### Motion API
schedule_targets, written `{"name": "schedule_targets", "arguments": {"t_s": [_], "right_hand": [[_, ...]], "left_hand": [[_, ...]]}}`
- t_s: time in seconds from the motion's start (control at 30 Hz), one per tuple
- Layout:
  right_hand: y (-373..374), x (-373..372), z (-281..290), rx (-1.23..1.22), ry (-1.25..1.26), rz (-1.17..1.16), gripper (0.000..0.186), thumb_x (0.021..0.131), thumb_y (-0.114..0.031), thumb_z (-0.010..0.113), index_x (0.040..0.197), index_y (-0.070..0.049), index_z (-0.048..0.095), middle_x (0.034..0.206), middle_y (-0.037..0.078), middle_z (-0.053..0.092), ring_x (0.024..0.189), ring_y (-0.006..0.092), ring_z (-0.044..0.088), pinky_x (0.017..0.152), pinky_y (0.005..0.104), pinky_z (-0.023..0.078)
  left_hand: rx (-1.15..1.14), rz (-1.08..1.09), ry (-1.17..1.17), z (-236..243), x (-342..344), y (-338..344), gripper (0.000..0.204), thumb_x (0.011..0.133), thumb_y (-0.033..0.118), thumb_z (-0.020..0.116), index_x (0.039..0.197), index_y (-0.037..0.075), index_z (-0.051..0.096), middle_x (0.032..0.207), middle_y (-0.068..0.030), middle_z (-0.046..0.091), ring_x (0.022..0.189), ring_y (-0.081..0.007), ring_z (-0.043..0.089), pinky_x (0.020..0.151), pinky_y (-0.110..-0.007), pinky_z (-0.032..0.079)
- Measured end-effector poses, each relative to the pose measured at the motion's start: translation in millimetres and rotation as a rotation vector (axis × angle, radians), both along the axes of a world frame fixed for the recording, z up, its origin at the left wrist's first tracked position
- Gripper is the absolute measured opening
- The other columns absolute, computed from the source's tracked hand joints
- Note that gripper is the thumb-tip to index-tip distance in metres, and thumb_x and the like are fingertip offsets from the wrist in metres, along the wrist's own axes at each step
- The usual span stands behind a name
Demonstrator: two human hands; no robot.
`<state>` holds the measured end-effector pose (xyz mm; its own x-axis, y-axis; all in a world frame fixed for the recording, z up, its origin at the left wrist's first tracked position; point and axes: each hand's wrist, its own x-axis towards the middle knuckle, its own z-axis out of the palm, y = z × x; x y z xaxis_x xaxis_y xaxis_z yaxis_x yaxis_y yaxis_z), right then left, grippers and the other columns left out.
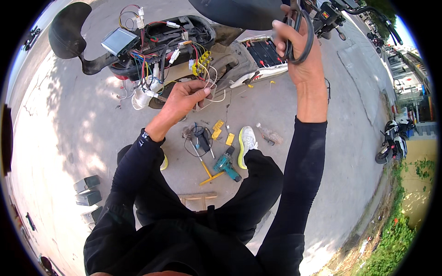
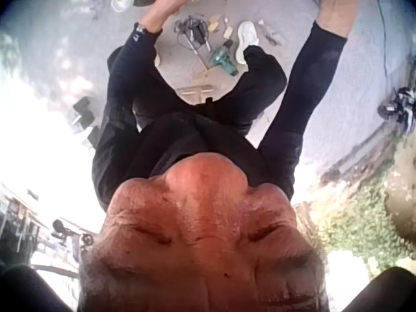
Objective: The person retrieves a pair of scissors from a cluttered shelf and walks to an outdoor workspace. They use the scissors to strip the insulation from several wires connected to a scooter's exposed wiring harness. The person then twists the exposed wire ends together by hand.
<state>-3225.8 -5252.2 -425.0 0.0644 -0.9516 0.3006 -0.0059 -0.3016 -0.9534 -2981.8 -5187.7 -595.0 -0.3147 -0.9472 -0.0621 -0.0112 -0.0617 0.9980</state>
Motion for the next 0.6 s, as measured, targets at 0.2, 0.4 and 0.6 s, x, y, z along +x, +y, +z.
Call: {"name": "schedule_targets", "arguments": {"t_s": [0.2,0.4,0.6], "right_hand": [[91,-5,-149,0.274,-0.118,-0.082,0.054,0.099,-0.024,0.06,0.142,0.003,0.043,0.09,0.007,0.061,0.081,0.0169,0.062,0.075,0.0298,0.049],[127,6,-191,0.407,0.13,0.18,0.049,0.099,-0.021,0.066,0.139,0.001,0.048,0.094,0.005,0.062,0.08,0.0132,0.059,0.08,0.0302,0.051],[141,-4,-182,0.332,0.524,0.121,0.036,0.099,-0.026,0.067,0.119,0.003,0.058,0.075,0.012,0.061,0.065,0.0168,0.056,0.063,0.0292,0.047]], "left_hand": [[-0.049,-0.054,-0.12,-8,-14,1,0.026,0.097,0.023,0.069,0.106,0.0,0.072,0.079,0.0005,0.067,0.063,-0.005,0.051,0.056,-0.023,0.042],[0.093,-0.076,-0.054,-8,-15,-3,0.026,0.093,0.022,0.072,0.103,-0.002,0.072,0.075,-0.0019,0.068,0.057,-0.0045,0.051,0.051,-0.022,0.04],[0.136,-0.063,-0.103,-5,-18,-7,0.031,0.09,0.025,0.074,0.105,-0.002,0.073,0.072,-0.0013,0.068,0.054,-0.0042,0.05,0.047,-0.023,0.039]]}}
